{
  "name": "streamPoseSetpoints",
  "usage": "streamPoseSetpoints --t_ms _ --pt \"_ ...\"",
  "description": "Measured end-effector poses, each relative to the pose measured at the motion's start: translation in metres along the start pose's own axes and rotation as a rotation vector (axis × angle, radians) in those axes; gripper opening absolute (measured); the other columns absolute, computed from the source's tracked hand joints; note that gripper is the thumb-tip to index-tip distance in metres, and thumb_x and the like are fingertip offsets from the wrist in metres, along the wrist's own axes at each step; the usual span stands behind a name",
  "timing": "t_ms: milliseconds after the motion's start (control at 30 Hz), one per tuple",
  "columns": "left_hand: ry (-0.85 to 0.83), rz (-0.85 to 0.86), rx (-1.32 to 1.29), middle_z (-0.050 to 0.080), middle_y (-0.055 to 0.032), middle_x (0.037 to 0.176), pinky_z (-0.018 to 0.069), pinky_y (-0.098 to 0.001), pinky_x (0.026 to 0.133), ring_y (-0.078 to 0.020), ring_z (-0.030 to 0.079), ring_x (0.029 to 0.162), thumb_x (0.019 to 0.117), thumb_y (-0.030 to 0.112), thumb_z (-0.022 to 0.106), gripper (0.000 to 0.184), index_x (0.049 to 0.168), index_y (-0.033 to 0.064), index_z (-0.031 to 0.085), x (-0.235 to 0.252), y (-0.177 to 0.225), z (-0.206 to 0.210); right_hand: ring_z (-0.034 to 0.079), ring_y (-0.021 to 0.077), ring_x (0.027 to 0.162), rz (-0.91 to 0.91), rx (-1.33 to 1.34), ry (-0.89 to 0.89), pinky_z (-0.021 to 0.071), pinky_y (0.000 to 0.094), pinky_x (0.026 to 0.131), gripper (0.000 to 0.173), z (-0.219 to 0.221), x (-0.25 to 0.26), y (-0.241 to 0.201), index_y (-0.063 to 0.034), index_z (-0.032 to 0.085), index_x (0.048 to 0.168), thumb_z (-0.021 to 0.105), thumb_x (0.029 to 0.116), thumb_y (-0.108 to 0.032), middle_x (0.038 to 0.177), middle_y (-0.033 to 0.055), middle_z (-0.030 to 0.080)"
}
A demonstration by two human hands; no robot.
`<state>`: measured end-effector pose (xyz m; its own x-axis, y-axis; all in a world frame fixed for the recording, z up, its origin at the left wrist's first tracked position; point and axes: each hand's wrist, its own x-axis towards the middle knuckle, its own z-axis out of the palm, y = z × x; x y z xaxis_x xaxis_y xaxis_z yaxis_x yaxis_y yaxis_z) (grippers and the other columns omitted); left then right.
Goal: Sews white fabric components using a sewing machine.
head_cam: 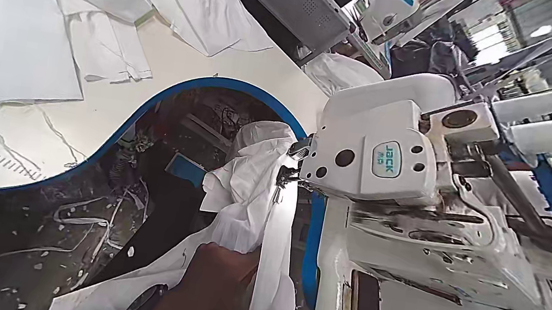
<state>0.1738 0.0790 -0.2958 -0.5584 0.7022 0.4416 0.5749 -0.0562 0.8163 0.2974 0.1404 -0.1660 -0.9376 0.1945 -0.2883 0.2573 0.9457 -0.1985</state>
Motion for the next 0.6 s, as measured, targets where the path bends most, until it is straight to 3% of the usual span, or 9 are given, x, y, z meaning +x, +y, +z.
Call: streamPoseSetpoints --t_ms 133,267,433,467,533,600 --pt "-0.14 0.005 -0.002 0.056 -0.0064 0.051 0.0445 -0.0407 0.04 -0.0238 0.059 0.044 0.0928 0.014 0.058 0.024 0.1 0.0061 0.079 0.01 -0.001 -0.014 0.068 0.0348 0.059 0.033 -0.013 0.053 0.0504 0.0489 0.051 0.01 0.005 0.004 0.0 0.0016 0.07 0.078 0.069 0.0833 -0.007 0.067 0.0178 0.065" --pt "-0.156 0.141 0.104 0.055 -0.0061 0.05 0.043 -0.0401 0.039 -0.0243 0.057 0.042 0.089 0.013 0.061 0.022 0.1 0.0062 0.079 0.022 -0.008 -0.024 0.069 0.0358 0.063 0.12 -0.025 0.152 0.0527 0.0492 0.051 0.011 0.018 0.013 -0.003 0.0033 0.073 0.082 0.066 0.0739 0.003 0.077 0.0192 0.069" --pt "-0.134 0.142 0.139 0.055 -0.0066 0.05 0.0427 -0.0401 0.038 -0.0248 0.057 0.041 0.0846 0.01 0.064 0.024 0.102 0.0062 0.081 0.015 -0.005 -0.024 0.066 0.0309 0.049 0.229 -0.237 0.217 0.048 0.044 0.041 0.009 0.013 0.007 -0.018 -0.0001 0.071 0.085 0.065 0.0861 -0.007 0.058 0.0138 0.064" --pt "-0.146 0.126 0.126 0.055 -0.0075 0.05 0.0429 -0.0407 0.039 -0.0256 0.058 0.041 0.0824 0.009 0.065 0.023 0.099 0.0054 0.08 0.014 -0.003 -0.025 0.065 0.0285 0.047 0.208 -0.281 0.242 0.0468 0.0415 0.039 0.011 0.015 0.007 -0.019 -0.0018 0.072 0.082 0.066 0.0874 -0.01 0.057 0.0121 0.063" --pt "-0.241 0.067 0.073 0.056 -0.0102 0.051 0.0447 -0.0445 0.042 -0.0288 0.061 0.045 0.0813 0.006 0.068 0.006 0.082 0.0036 0.073 0.011 0.005 -0.031 0.063 0.0243 0.045 0.161 -0.333 0.291 0.0446 0.0371 0.037 0.011 0.019 0.008 -0.021 -0.0043 0.071 0.079 0.066 0.0864 -0.01 0.055 0.0094 0.062" --pt "-0.27 0.035 0.004 0.056 -0.0105 0.053 0.0449 -0.0454 0.043 -0.0287 0.062 0.047 0.0877 0.01 0.065 0.015 0.074 0.0049 0.067 0.009 0.002 -0.032 0.064 0.0236 0.046 0.148 -0.349 0.314 0.0448 0.0363 0.037 0.009 0.02 0.014 -0.02 -0.0046 0.072 0.079 0.066 0.0851 -0.009 0.056 0.009 0.062"
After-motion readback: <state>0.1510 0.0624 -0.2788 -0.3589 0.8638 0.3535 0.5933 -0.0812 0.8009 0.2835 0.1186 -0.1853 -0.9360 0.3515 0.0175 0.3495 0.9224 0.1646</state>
